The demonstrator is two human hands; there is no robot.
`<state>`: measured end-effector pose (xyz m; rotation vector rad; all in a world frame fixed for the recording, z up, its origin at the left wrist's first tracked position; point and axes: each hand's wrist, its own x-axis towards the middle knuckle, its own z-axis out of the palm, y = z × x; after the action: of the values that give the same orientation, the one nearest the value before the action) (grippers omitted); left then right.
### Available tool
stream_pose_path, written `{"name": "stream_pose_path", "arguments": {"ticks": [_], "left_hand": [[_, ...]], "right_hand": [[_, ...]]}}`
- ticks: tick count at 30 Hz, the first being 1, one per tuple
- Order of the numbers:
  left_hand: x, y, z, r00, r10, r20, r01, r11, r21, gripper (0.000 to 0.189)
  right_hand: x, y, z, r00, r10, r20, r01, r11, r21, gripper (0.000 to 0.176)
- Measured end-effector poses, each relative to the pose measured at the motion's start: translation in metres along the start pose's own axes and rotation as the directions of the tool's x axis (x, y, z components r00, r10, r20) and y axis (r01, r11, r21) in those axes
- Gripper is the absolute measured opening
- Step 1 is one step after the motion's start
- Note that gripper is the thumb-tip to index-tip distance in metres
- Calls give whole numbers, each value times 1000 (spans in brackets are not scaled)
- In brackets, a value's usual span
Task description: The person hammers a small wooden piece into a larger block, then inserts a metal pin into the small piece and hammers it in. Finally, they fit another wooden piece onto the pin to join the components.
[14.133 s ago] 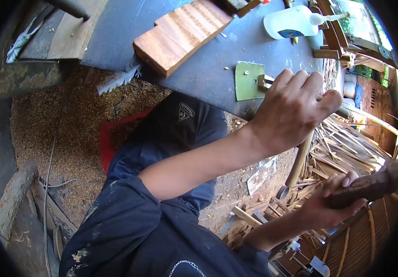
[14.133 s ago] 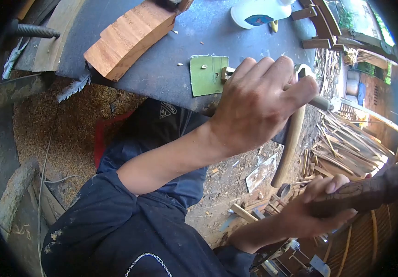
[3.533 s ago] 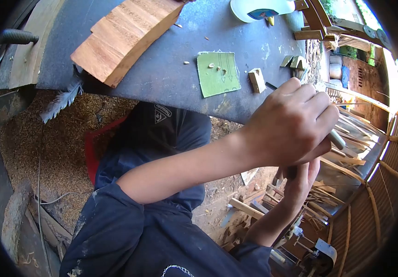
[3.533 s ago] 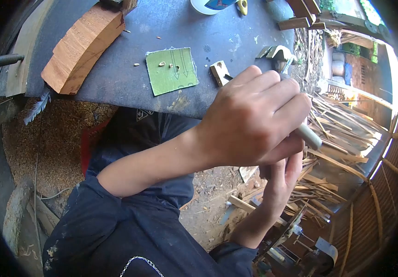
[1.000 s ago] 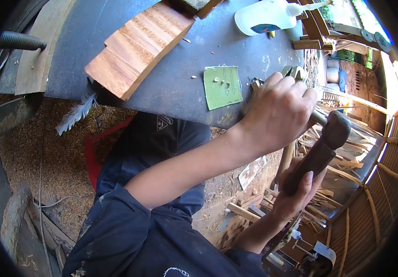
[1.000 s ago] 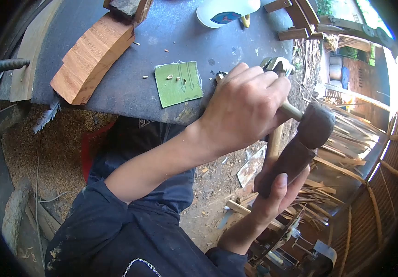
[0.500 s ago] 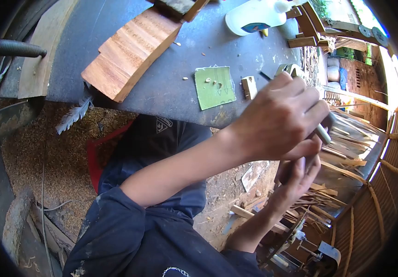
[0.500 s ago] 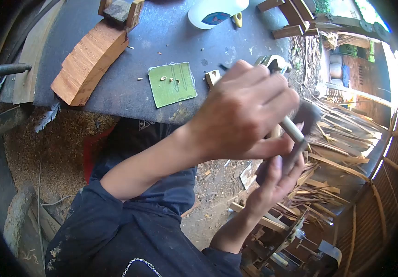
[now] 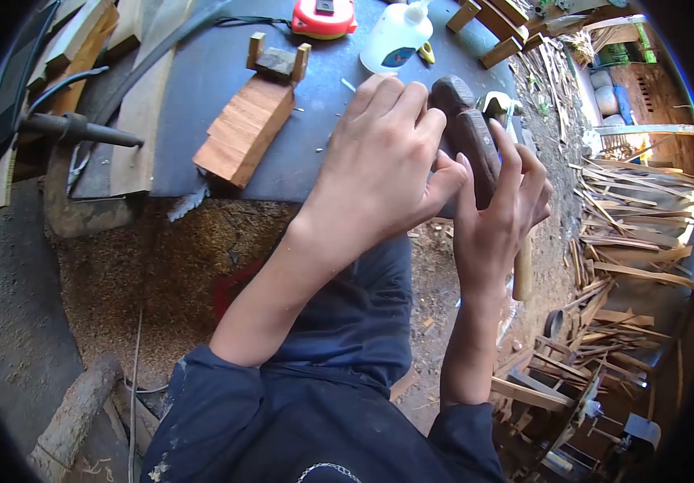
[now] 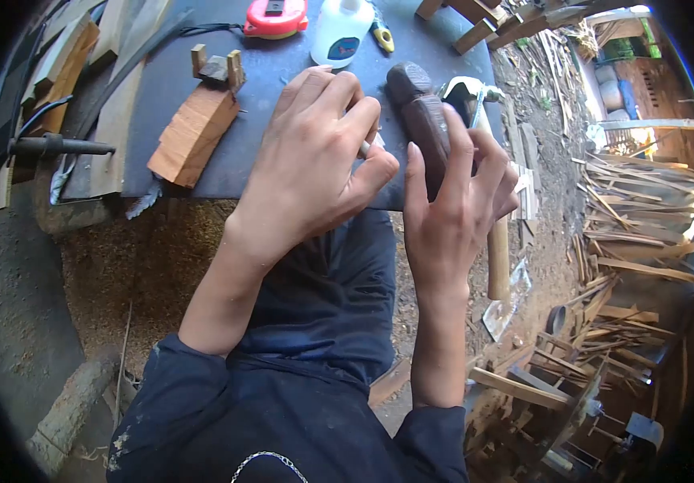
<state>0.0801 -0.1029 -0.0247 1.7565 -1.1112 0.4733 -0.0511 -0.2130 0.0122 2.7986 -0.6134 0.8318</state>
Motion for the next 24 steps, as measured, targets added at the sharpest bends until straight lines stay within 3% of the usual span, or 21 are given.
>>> {"name": "stream_pose_path", "arguments": {"ticks": [1,4,10,14,17,20,24], "left_hand": [[-2,1,-4,997,-21,74,20,1000,17,23],[-4,1,-8,995,-18,96,14,999,34,21],[-11,21,-65,997,-66,-38,70,992,102,21],[-17,24,-116,971,-230,-62,234,880,414,28],[-28,11,-120,970,-238,-48,220,779,587,40],[-30,2,-122,937,-347,30,276,793,543,48],[-26,-7,-125,942,-330,57,256,820,513,42]], "right_hand": [[-1,-2,-1,1000,-28,11,27,999,27,44],[-3,-8,-3,995,-66,69,63,997,53,42],[-5,-15,5,999,-35,38,32,996,81,28],[-7,-19,9,1000,-15,-6,16,991,134,24],[-9,-20,9,999,-8,-47,14,991,136,21],[-13,-22,3,997,12,-71,0,986,167,22],[-17,-15,-4,995,-9,-95,29,977,212,22]]}}
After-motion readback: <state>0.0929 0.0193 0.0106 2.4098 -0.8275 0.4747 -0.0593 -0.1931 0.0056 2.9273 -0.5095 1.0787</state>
